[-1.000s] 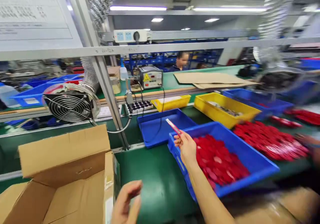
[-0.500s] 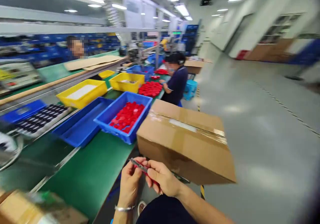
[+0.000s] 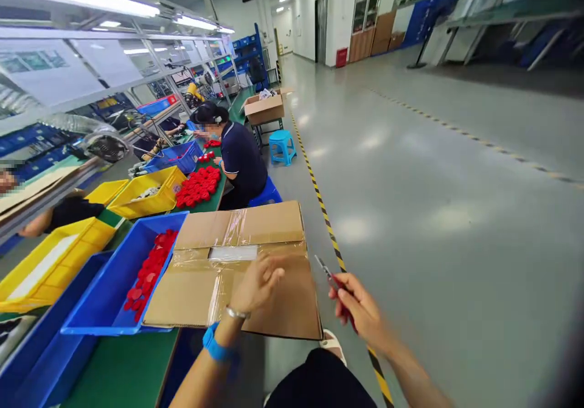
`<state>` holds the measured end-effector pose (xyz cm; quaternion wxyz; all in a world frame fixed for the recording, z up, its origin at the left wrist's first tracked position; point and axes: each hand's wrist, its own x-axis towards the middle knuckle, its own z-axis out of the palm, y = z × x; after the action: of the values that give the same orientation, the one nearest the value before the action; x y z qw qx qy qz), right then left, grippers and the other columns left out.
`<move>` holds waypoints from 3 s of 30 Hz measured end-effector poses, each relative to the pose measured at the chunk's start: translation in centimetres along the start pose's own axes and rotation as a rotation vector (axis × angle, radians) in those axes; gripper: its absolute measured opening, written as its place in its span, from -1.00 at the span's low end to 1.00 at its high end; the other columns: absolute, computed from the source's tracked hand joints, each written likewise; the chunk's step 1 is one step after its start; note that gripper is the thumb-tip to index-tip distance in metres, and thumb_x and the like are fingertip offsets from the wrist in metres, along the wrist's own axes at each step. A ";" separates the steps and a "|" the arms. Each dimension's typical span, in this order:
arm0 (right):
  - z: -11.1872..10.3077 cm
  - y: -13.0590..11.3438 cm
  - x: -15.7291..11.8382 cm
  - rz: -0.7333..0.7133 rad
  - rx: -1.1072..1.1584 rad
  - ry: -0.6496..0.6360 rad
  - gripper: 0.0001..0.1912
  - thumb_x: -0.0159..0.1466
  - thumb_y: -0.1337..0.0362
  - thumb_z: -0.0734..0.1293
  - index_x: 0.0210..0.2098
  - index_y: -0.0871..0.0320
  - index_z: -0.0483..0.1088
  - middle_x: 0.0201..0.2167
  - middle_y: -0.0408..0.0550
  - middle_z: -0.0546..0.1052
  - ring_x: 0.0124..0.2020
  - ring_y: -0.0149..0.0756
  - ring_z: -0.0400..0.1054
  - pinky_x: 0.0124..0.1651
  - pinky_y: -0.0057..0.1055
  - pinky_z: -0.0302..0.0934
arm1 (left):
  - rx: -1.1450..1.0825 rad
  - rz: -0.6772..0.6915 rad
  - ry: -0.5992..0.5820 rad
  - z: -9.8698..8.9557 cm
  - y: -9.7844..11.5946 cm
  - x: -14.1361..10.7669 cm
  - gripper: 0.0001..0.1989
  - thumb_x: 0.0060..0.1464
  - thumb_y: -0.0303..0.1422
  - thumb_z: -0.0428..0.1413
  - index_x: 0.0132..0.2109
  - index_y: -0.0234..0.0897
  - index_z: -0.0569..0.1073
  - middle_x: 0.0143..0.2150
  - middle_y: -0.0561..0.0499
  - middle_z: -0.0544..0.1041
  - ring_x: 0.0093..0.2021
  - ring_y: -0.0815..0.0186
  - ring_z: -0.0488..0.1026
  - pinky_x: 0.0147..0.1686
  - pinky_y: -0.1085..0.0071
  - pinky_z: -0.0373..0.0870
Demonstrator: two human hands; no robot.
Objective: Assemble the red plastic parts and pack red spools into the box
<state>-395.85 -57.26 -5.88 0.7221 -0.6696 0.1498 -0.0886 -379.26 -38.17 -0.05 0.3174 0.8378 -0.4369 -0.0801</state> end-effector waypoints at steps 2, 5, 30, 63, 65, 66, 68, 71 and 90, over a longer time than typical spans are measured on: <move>-3.2 1.1 2.1 0.041 -0.151 0.044 -0.74 0.33 0.12 0.13 -0.10 0.09 0.30 -0.38 -0.16 0.42 -0.54 -0.43 0.30 -0.49 -0.44 0.21 | 0.163 -0.025 -0.081 1.2 0.3 4.1 -0.69 0.29 -0.24 -0.08 0.01 -0.24 0.47 -0.01 -0.12 0.50 0.02 0.16 0.40 0.07 0.18 0.30; -5.1 1.7 4.5 0.095 -0.293 -0.043 -0.64 0.33 0.20 0.04 0.04 0.05 0.29 -0.46 -0.22 0.40 -0.58 -0.41 0.27 -0.44 -0.39 0.20 | 0.307 -0.087 -0.153 3.2 0.6 7.3 -0.71 0.29 -0.28 -0.10 -0.14 -0.25 0.49 -0.16 -0.12 0.51 -0.06 0.09 0.40 0.00 0.10 0.27; -3.6 1.7 6.3 -0.039 -0.432 -0.269 -0.69 0.36 0.25 0.10 -0.01 0.00 0.38 -0.11 -0.09 0.58 -0.08 -0.20 0.47 -0.11 -0.35 0.22 | 0.317 -0.083 -0.086 3.1 3.1 5.9 -0.67 0.32 -0.29 -0.21 -0.42 -0.23 0.22 -0.41 -0.02 0.34 -0.33 0.25 0.28 -0.27 0.30 0.21; -8.0 0.4 13.5 -0.051 -0.480 -0.118 -0.78 0.30 0.28 0.11 -0.16 0.07 0.34 -0.41 -0.12 0.51 -0.46 -0.31 0.32 -0.38 -0.43 -0.03 | 0.845 0.587 -0.728 2.2 2.8 22.6 -0.66 0.00 -0.67 0.00 -0.15 -0.19 0.44 -0.18 -0.01 0.48 -0.09 0.22 0.37 -0.01 0.27 0.20; -8.0 0.3 13.4 -0.050 -0.489 -0.123 -0.78 0.30 0.29 0.10 -0.15 0.07 0.33 -0.41 -0.12 0.51 -0.46 -0.31 0.33 -0.38 -0.43 -0.03 | 0.852 0.590 -0.733 2.3 2.7 22.7 -0.68 0.02 -0.66 -0.01 -0.17 -0.21 0.44 -0.19 -0.03 0.49 -0.11 0.21 0.38 -0.03 0.27 0.20; -8.0 0.3 13.5 -0.050 -0.494 -0.123 -0.78 0.29 0.29 0.10 -0.15 0.07 0.33 -0.41 -0.12 0.51 -0.45 -0.31 0.33 -0.38 -0.43 -0.03 | 0.854 0.591 -0.734 2.3 2.7 22.8 -0.69 0.03 -0.66 -0.02 -0.17 -0.21 0.44 -0.18 -0.03 0.49 -0.11 0.21 0.38 -0.03 0.27 0.19; -8.0 0.4 13.5 -0.049 -0.503 -0.117 -0.78 0.30 0.29 0.10 -0.15 0.08 0.33 -0.41 -0.12 0.52 -0.44 -0.31 0.33 -0.36 -0.43 -0.02 | 0.856 0.591 -0.739 2.1 2.5 22.8 -0.69 0.03 -0.65 -0.01 -0.17 -0.21 0.44 -0.20 -0.04 0.50 -0.11 0.21 0.38 -0.03 0.27 0.18; -7.9 0.6 13.4 -0.041 -0.513 -0.112 -0.78 0.31 0.26 0.10 -0.14 0.07 0.32 -0.39 -0.12 0.53 -0.40 -0.29 0.35 -0.33 -0.42 0.01 | 0.863 0.573 -0.745 1.4 2.2 22.6 -0.63 -0.02 -0.65 0.03 -0.10 -0.19 0.44 -0.29 0.00 0.51 -0.17 0.23 0.40 -0.08 0.29 0.19; -6.9 -1.5 13.7 -0.062 -0.638 -0.293 -0.74 0.20 0.35 0.19 -0.19 0.07 0.46 -0.34 -0.05 0.58 -0.32 -0.24 0.42 -0.32 -0.41 0.07 | 0.818 0.712 -0.742 1.6 2.5 24.0 -0.79 0.03 -0.63 0.07 -0.26 -0.21 0.41 -0.15 -0.03 0.47 -0.03 0.20 0.31 -0.07 0.23 0.16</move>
<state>-385.18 -68.42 -6.18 0.4873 -0.8713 0.0443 0.0382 -367.16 -58.75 3.62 -0.1912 0.6119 -0.7632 -0.0811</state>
